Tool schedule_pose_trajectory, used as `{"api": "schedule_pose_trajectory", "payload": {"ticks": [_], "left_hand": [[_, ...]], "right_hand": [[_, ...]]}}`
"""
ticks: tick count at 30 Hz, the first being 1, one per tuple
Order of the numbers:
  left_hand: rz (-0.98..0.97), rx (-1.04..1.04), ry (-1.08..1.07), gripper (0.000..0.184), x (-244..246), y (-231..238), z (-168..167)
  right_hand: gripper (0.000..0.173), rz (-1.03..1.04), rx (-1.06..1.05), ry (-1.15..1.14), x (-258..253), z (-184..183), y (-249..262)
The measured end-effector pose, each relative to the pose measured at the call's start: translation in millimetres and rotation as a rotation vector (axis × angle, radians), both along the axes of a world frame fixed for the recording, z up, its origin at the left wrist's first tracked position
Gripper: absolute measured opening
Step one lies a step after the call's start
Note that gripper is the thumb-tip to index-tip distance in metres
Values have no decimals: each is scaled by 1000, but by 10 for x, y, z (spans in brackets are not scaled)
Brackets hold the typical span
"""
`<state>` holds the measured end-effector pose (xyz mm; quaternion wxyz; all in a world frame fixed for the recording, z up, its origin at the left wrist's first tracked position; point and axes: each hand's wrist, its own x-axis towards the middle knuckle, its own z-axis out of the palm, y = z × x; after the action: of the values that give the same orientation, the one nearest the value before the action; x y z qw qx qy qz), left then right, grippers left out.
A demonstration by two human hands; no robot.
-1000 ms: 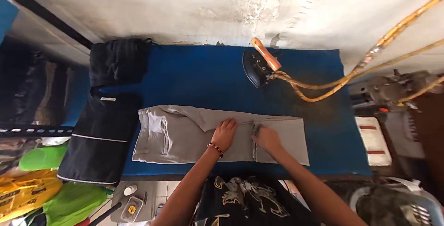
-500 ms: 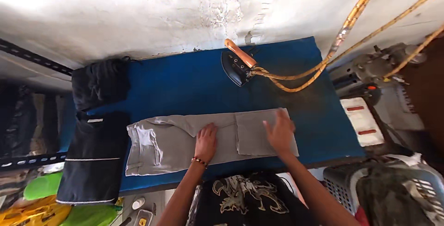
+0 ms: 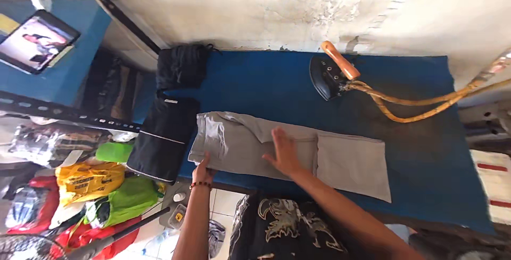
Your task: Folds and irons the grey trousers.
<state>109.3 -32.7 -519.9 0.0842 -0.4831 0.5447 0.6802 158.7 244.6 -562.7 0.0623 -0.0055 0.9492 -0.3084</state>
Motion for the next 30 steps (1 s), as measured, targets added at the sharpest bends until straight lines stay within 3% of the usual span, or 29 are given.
{"api": "schedule_pose_trajectory", "payload": {"ticks": [2,4,6,7,9,10,12,13,15,18,20,22,25,28,30], "left_hand": [[5,97,124,37,-32,25,55],[2,66,324,35,-18,160,230],[-44,-1,517,34,125,439,503],[-98,-35,610,40,229,611,644],[-342,-129,808,56,476,942,897],[-538,-176,929,56,598,1110,1010],[-985,-127,1124,51,783,1502,1200],[-1181,-58,1181,54,817,1724,1262],[-1362,-55,1213,55,722,2133,1224],[-1540,-475,932,51,89,2523,723],[-1713,-620,607,53,-347,2660,337],[-1822,-602,466,46,-584,2693,54],[-1830,-573,457,39,-705,2668,-10],[-1866,-622,484,34,-837,2597,2],[-1902,-723,434,34,-919,2502,-64]], "right_hand": [[116,126,104,-125,13,-100,-260],[118,162,156,-170,-15,-97,-309],[108,210,80,-325,-79,99,-224],[95,216,-20,-400,-123,284,-116],[55,77,-393,-439,-117,821,224],[49,-37,-624,-384,-14,1129,446],[67,-219,-914,-193,371,1657,943],[74,-354,-934,-125,591,1919,1185],[65,-581,-717,-100,972,2083,1687],[41,-801,-494,-263,1209,1505,2301],[41,-852,-486,-449,1289,980,2587],[52,-883,-415,-555,1324,684,2740],[77,-945,-83,-261,1216,698,2626],[71,-708,203,70,1029,480,2370],[70,-546,254,35,1117,-29,2209]]}}
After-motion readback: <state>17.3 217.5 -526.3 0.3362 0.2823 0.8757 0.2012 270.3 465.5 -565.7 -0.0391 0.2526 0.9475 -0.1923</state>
